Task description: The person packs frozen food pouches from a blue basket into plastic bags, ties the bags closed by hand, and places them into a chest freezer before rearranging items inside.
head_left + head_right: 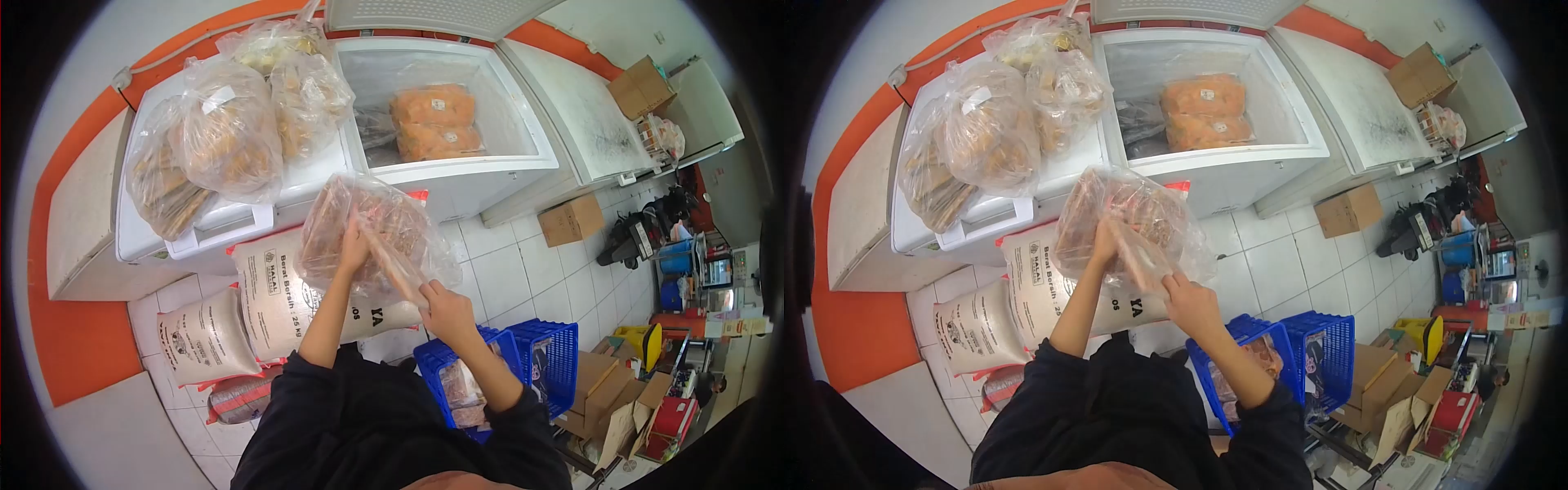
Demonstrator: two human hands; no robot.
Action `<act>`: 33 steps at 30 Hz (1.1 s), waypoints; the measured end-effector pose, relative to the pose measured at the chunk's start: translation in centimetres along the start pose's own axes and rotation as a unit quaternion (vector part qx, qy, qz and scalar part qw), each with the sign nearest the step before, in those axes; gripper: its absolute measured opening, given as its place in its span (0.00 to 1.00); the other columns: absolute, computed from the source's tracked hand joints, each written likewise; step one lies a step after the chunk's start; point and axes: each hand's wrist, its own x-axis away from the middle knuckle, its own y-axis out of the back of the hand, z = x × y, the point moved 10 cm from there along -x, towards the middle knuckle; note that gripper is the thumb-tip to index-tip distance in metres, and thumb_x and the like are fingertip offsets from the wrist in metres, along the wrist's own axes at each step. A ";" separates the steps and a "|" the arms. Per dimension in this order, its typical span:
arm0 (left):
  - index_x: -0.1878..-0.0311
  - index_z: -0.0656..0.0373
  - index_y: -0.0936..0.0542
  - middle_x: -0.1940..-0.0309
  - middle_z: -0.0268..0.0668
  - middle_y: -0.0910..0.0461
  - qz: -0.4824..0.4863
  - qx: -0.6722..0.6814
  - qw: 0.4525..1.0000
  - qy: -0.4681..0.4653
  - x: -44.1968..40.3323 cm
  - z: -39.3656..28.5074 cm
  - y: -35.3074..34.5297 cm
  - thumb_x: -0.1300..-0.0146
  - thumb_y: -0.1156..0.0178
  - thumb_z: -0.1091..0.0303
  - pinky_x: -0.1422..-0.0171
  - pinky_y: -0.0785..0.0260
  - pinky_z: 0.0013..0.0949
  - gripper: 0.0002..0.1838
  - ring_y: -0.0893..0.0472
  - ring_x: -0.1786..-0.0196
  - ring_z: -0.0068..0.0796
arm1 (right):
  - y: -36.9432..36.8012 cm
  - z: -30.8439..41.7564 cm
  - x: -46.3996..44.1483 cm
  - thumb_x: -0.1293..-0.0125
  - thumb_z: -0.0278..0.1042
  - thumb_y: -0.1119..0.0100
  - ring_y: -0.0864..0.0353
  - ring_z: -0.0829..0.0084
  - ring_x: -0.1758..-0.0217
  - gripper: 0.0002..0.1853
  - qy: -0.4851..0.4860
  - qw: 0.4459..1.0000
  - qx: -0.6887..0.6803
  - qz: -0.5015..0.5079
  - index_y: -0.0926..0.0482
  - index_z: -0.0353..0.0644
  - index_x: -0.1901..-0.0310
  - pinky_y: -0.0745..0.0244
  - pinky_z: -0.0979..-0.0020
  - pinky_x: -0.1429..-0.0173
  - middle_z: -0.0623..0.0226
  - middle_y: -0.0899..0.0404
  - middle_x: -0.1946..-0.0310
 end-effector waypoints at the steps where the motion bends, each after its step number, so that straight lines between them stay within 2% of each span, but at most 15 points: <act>1: 0.30 0.52 0.55 0.43 0.48 0.32 0.003 -0.015 0.999 -0.034 0.0 -0.6 0.1 0.34 0.56 0.69 0.66 0.24 0.27 0.31 0.20 0.62 0.29 | -1.0 -0.5 -0.2 0.50 0.29 0.47 0.22 0.60 0.75 0.08 -0.047 0.997 0.024 0.064 0.29 0.41 0.66 0.26 0.63 0.71 0.63 0.28 0.72; 3: 0.30 0.50 0.57 0.40 0.45 0.35 -0.002 0.110 0.983 0.150 1.3 -3.4 -1.1 0.31 0.60 0.64 0.59 0.24 0.38 0.29 0.20 0.60 0.33 | -3.8 -2.1 -0.7 0.49 0.28 0.48 0.21 0.57 0.73 0.09 -0.090 0.992 0.038 0.081 0.29 0.40 0.65 0.26 0.60 0.69 0.60 0.26 0.71; 4: 0.30 0.50 0.56 0.37 0.42 0.38 -0.008 0.125 0.976 0.176 1.7 -3.0 -1.3 0.31 0.60 0.61 0.53 0.28 0.37 0.29 0.19 0.61 0.35 | -5.5 -3.4 -0.9 0.48 0.28 0.49 0.21 0.54 0.71 0.09 -0.131 0.985 0.049 0.097 0.29 0.39 0.64 0.26 0.58 0.67 0.56 0.24 0.70; 8: 0.30 0.49 0.54 0.37 0.40 0.37 -0.021 -0.039 0.997 0.069 2.0 -5.9 -1.8 0.30 0.62 0.62 0.53 0.30 0.35 0.27 0.19 0.61 0.36 | -7.2 -5.7 -4.4 0.48 0.32 0.47 0.22 0.49 0.65 0.12 -0.227 0.967 0.029 0.114 0.28 0.35 0.63 0.27 0.53 0.61 0.47 0.23 0.69; 10: 0.30 0.48 0.53 0.38 0.42 0.36 -0.105 -0.270 0.951 -0.109 3.2 -13.7 -1.8 0.31 0.63 0.63 0.61 0.29 0.33 0.27 0.19 0.62 0.36 | -6.0 -5.8 -6.5 0.47 0.33 0.47 0.22 0.47 0.63 0.12 -0.256 0.963 0.016 0.077 0.27 0.33 0.64 0.28 0.52 0.57 0.44 0.23 0.69; 14: 0.30 0.48 0.51 0.38 0.40 0.35 -0.001 -0.201 0.974 -0.108 2.1 -20.9 -2.1 0.36 0.60 0.72 0.64 0.30 0.33 0.30 0.21 0.71 0.34 | -3.1 -6.4 -9.9 0.48 0.30 0.49 0.23 0.46 0.60 0.13 -0.329 0.944 -0.021 0.020 0.25 0.33 0.62 0.28 0.52 0.54 0.42 0.23 0.65; 17: 0.30 0.47 0.54 0.38 0.40 0.35 0.145 -0.046 0.986 -0.070 2.7 -26.3 -3.0 0.43 0.59 0.80 0.66 0.31 0.31 0.37 0.26 0.78 0.30 | -4.5 -8.0 -12.1 0.46 0.33 0.49 0.24 0.47 0.54 0.16 -0.374 0.923 -0.091 0.024 0.25 0.32 0.58 0.30 0.53 0.50 0.40 0.24 0.62; 19: 0.29 0.49 0.58 0.38 0.34 0.34 0.191 0.050 0.980 -0.031 3.7 -27.1 -1.9 0.45 0.61 0.85 0.72 0.35 0.20 0.40 0.31 0.79 0.17 | -8.0 -9.9 -13.2 0.45 0.47 0.48 0.24 0.45 0.56 0.25 -0.384 0.916 -0.094 0.070 0.25 0.29 0.58 0.29 0.55 0.51 0.38 0.24 0.60; 20: 0.29 0.49 0.58 0.38 0.34 0.34 0.193 0.050 0.979 -0.031 4.5 -27.1 -1.4 0.45 0.61 0.85 0.72 0.35 0.20 0.40 0.31 0.79 0.17 | -9.1 -10.1 -13.1 0.45 0.47 0.48 0.24 0.45 0.56 0.25 -0.386 0.915 -0.094 0.067 0.25 0.29 0.58 0.29 0.55 0.51 0.38 0.24 0.60; 22: 0.30 0.48 0.56 0.40 0.43 0.32 0.194 -0.029 0.981 -0.007 6.6 -26.1 -0.3 0.47 0.56 0.82 0.67 0.31 0.31 0.41 0.28 0.81 0.31 | -10.9 -10.2 -13.3 0.44 0.53 0.49 0.23 0.48 0.54 0.29 -0.381 0.920 -0.075 0.059 0.25 0.28 0.57 0.30 0.56 0.50 0.39 0.24 0.59; 26: 0.30 0.49 0.54 0.43 0.48 0.31 0.145 -0.175 0.971 -0.070 7.9 -24.3 3.5 0.46 0.50 0.78 0.64 0.30 0.35 0.40 0.27 0.80 0.39 | -13.7 -10.5 -10.3 0.45 0.58 0.47 0.24 0.51 0.51 0.35 -0.394 0.906 -0.141 0.070 0.30 0.28 0.51 0.31 0.58 0.48 0.41 0.25 0.56; 28: 0.30 0.52 0.54 0.53 0.51 0.26 0.109 -0.278 0.951 0.083 7.8 -21.7 6.8 0.47 0.44 0.72 0.57 0.31 0.39 0.42 0.25 0.71 0.46 | -11.5 -10.6 -8.7 0.48 0.61 0.43 0.25 0.51 0.50 0.40 -0.300 0.942 -0.145 0.038 0.37 0.30 0.46 0.32 0.59 0.47 0.44 0.25 0.57; 29: 0.30 0.52 0.54 0.53 0.51 0.26 0.108 -0.277 0.951 0.087 8.3 -21.2 6.8 0.47 0.44 0.72 0.57 0.31 0.39 0.42 0.25 0.71 0.46 | -11.6 -10.7 -7.1 0.48 0.61 0.43 0.25 0.51 0.50 0.40 -0.301 0.942 -0.144 0.042 0.37 0.30 0.46 0.32 0.59 0.47 0.44 0.25 0.57; 31: 0.34 0.58 0.43 0.59 0.45 0.23 -0.083 -0.603 0.790 -0.066 8.8 -24.5 8.8 0.46 0.40 0.64 0.58 0.33 0.39 0.37 0.24 0.62 0.44 | -6.7 -12.1 -2.6 0.47 0.62 0.45 0.26 0.51 0.51 0.36 -0.389 0.899 -0.003 -0.201 0.32 0.34 0.50 0.32 0.59 0.48 0.46 0.27 0.53; 33: 0.41 0.61 0.37 0.60 0.45 0.23 -0.057 -0.548 0.829 -0.095 8.1 -27.4 5.2 0.46 0.40 0.61 0.55 0.33 0.41 0.31 0.24 0.59 0.46 | -10.6 -14.3 -0.5 0.45 0.61 0.46 0.25 0.52 0.53 0.32 -0.427 0.893 -0.020 -0.143 0.29 0.35 0.54 0.32 0.58 0.50 0.47 0.25 0.55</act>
